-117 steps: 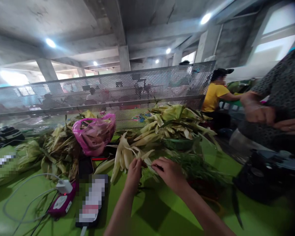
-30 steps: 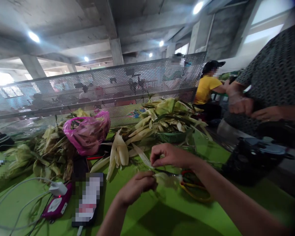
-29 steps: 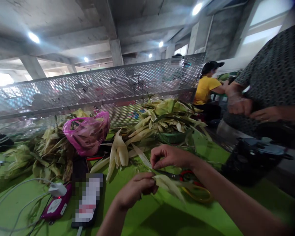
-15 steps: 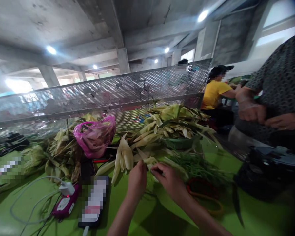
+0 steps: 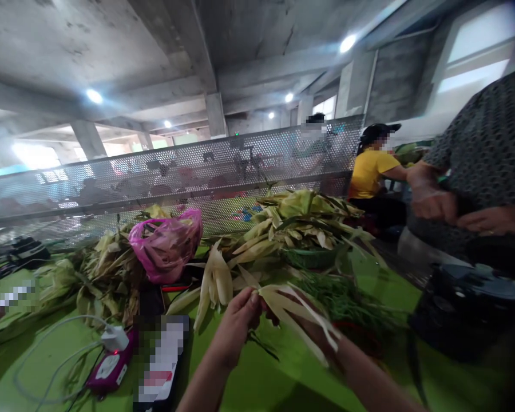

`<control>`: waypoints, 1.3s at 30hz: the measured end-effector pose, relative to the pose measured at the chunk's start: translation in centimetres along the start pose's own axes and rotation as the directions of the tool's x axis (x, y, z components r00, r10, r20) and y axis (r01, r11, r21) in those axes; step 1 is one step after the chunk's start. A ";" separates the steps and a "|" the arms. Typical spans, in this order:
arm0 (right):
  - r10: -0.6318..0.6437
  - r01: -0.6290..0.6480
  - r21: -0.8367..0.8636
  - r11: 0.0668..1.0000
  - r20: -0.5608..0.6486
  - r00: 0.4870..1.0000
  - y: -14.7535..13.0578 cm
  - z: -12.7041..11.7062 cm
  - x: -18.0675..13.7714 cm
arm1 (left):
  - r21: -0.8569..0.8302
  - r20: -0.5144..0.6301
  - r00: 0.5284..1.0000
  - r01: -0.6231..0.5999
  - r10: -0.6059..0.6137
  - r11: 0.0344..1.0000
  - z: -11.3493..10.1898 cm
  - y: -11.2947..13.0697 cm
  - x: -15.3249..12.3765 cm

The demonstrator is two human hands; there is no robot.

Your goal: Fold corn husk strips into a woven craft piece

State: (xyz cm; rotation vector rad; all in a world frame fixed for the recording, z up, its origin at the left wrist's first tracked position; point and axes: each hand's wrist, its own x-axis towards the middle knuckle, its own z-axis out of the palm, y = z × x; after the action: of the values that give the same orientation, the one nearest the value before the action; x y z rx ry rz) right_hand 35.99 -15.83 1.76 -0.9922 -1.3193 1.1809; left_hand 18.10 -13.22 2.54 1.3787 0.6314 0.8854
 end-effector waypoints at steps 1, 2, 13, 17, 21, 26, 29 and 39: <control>-0.018 0.018 0.010 1.000 -0.040 0.999 0.9 0.6 -0.1 | -0.033 -0.071 0.997 0.003 -0.005 0.999 0.3 -0.4 0.5; -0.038 0.041 0.030 0.999 -0.090 0.995 1.7 1.3 -0.2 | -0.045 -0.144 0.990 0.000 -0.006 0.999 0.5 -0.9 1.1; 0.039 0.111 0.468 0.877 -0.300 0.953 5.9 6.1 2.0 | 0.506 -0.389 0.878 -0.049 0.279 0.861 1.5 -3.5 5.0; 0.084 0.122 0.565 0.816 -0.325 0.942 5.5 7.0 2.4 | 0.530 -0.387 0.878 -0.038 0.281 0.847 1.6 -2.9 5.7; 0.130 0.144 0.607 0.781 -0.384 0.914 5.8 7.3 2.1 | 0.595 -0.388 0.872 -0.011 0.299 0.804 1.2 -3.1 6.2; -0.042 0.139 0.173 0.975 -0.472 0.881 4.6 5.1 1.6 | 0.744 -0.299 0.914 0.043 0.274 0.667 0.1 -3.8 6.1; -0.267 0.154 -0.306 0.939 -0.369 0.890 1.7 2.5 1.5 | 0.790 -0.137 0.967 -0.025 0.216 0.613 -0.9 -3.3 5.0; -0.079 0.076 -0.096 0.992 -0.022 0.997 -1.8 -0.3 1.6 | 0.132 0.224 0.974 -0.008 -0.022 0.991 -0.4 1.4 0.0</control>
State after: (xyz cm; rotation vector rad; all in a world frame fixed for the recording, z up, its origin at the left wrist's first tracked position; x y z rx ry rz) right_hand 36.25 -14.58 3.80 -1.0116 -1.3916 1.0517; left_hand 17.52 -13.08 3.85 1.5698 0.5274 0.6786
